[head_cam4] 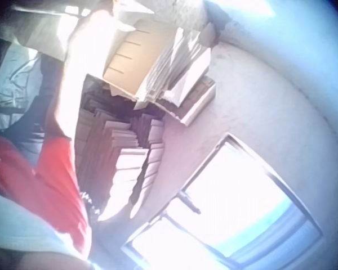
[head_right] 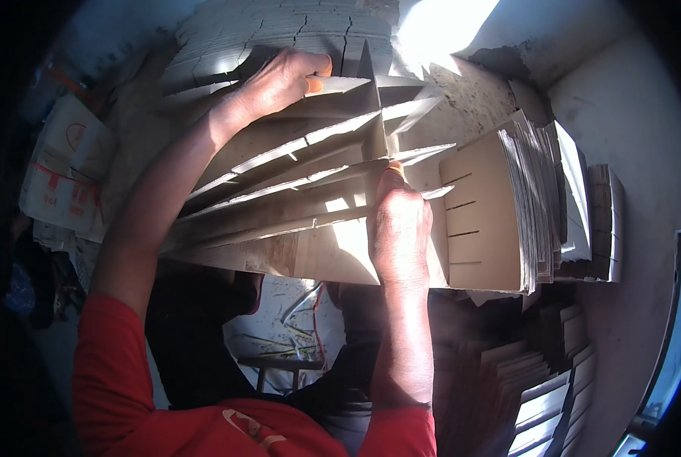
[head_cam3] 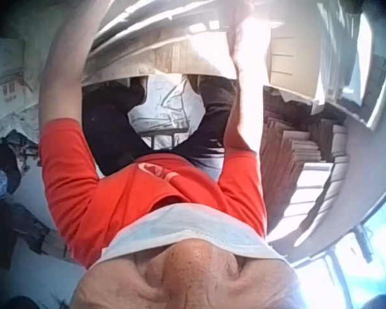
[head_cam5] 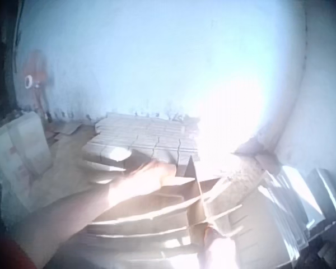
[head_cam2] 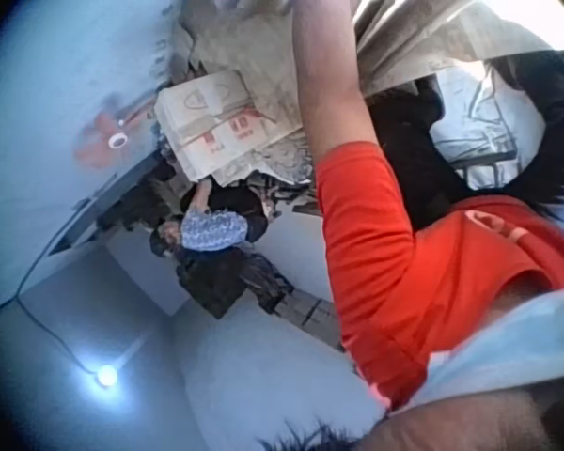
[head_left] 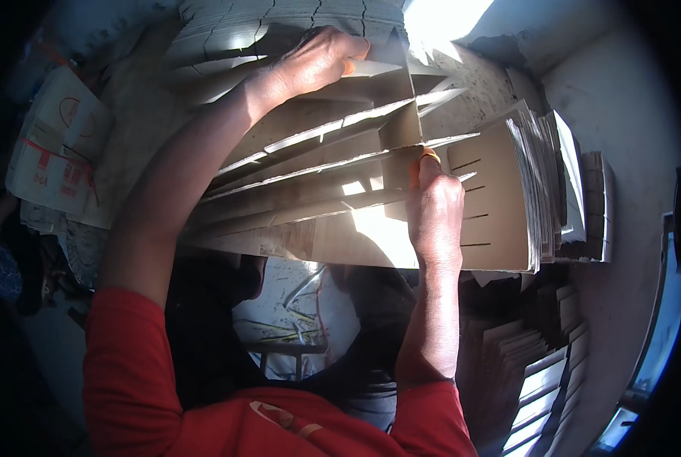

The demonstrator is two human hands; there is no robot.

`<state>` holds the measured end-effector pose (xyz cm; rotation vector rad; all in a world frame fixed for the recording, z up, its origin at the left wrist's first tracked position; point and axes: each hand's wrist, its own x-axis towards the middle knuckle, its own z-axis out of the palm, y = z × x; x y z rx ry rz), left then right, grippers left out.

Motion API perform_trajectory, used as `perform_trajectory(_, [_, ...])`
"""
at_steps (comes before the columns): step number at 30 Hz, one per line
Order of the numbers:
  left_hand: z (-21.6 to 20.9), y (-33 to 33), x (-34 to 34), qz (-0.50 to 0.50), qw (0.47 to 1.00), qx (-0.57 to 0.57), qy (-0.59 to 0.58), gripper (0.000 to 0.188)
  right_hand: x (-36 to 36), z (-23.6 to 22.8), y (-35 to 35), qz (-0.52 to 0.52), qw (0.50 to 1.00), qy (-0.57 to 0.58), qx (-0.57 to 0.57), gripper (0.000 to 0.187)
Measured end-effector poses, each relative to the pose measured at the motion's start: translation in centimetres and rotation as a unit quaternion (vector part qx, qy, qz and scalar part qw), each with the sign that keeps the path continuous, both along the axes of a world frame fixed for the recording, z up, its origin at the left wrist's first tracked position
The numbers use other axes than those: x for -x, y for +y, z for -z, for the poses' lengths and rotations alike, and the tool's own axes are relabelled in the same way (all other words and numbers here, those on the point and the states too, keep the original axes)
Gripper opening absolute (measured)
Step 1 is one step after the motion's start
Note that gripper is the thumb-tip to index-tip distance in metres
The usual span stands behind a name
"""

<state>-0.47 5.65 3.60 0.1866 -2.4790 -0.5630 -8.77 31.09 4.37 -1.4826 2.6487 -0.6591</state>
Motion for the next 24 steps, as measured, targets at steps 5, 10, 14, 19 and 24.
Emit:
perform_trajectory(5, [-0.2, 0.5, -1.2, -0.019, 0.985, 0.000, -0.169, 0.010, 0.8, -0.6, 1.5, -0.024, 0.995, 0.076, -0.062, 0.011])
perform_trajectory(10, [-1.0, 2.0, -4.9, -0.059, 0.986, -0.047, -0.146, 0.037, 1.9, -0.1, 0.8, -0.016, 0.993, 0.035, -0.114, 0.011])
perform_trajectory(14, [-3.3, 4.9, -9.4, -0.122, 0.983, -0.062, -0.126, 0.042, 3.1, -1.9, 3.1, 0.004, 1.000, 0.017, 0.023, 0.028])
perform_trajectory(19, [-2.1, 5.7, -15.3, -0.154, 0.975, -0.008, -0.161, 0.039, 9.0, 0.2, 9.2, 0.170, 0.945, 0.277, 0.015, 0.039])
perform_trajectory(24, [-0.3, 5.5, -17.0, -0.183, 0.953, -0.081, -0.226, 0.013, 13.5, 2.4, 15.1, 0.225, 0.901, 0.341, -0.146, 0.053])
